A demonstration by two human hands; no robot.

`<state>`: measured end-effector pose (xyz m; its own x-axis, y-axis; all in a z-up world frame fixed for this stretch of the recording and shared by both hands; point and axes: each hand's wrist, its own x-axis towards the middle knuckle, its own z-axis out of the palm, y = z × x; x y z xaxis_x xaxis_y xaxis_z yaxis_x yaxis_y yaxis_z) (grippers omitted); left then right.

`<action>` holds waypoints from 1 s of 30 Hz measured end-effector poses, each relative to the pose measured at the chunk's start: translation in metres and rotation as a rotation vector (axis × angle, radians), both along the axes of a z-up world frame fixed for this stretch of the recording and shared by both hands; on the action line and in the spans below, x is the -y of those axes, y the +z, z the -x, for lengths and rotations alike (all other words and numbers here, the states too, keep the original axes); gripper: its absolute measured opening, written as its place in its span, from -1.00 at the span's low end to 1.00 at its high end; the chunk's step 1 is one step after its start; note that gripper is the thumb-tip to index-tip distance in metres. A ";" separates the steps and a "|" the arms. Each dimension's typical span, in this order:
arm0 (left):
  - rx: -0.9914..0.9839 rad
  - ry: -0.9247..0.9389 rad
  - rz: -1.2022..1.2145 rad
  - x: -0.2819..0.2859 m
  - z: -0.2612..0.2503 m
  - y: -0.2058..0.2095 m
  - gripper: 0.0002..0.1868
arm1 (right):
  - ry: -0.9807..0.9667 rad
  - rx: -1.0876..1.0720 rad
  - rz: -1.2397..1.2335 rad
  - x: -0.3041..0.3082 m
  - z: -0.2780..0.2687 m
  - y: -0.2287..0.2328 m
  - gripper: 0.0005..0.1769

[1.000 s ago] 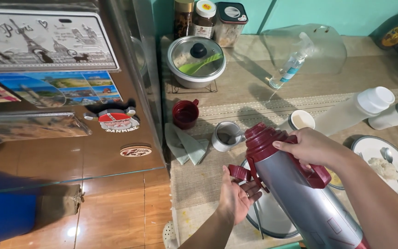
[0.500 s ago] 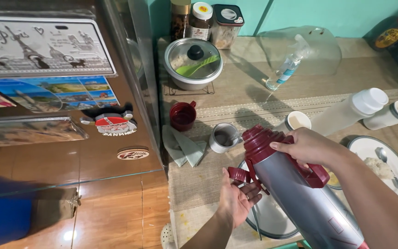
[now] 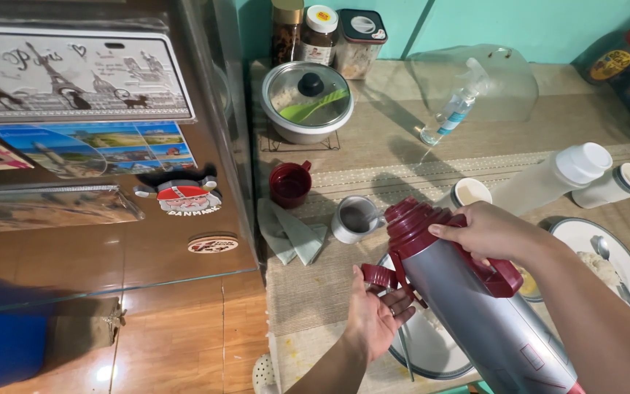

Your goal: Prepare a cup of coffee using instant coffee and hot water from a thermos, and arrange dining plates on a table.

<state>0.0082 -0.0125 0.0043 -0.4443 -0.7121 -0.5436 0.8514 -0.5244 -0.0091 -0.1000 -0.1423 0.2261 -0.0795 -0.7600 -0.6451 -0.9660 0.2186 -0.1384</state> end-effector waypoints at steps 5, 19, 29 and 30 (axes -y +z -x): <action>0.019 -0.014 -0.045 0.000 -0.004 0.009 0.05 | -0.004 -0.007 -0.012 0.003 0.000 -0.004 -0.46; -0.001 -0.035 -0.006 0.001 -0.005 0.008 0.08 | -0.034 -0.006 -0.028 0.006 0.001 -0.008 -0.49; 0.001 -0.016 -0.023 -0.001 -0.009 0.008 0.05 | -0.006 0.019 -0.014 0.006 0.000 -0.010 -0.47; -0.004 -0.016 -0.028 -0.001 -0.009 0.008 0.05 | -0.007 0.021 -0.006 0.007 0.000 -0.010 -0.48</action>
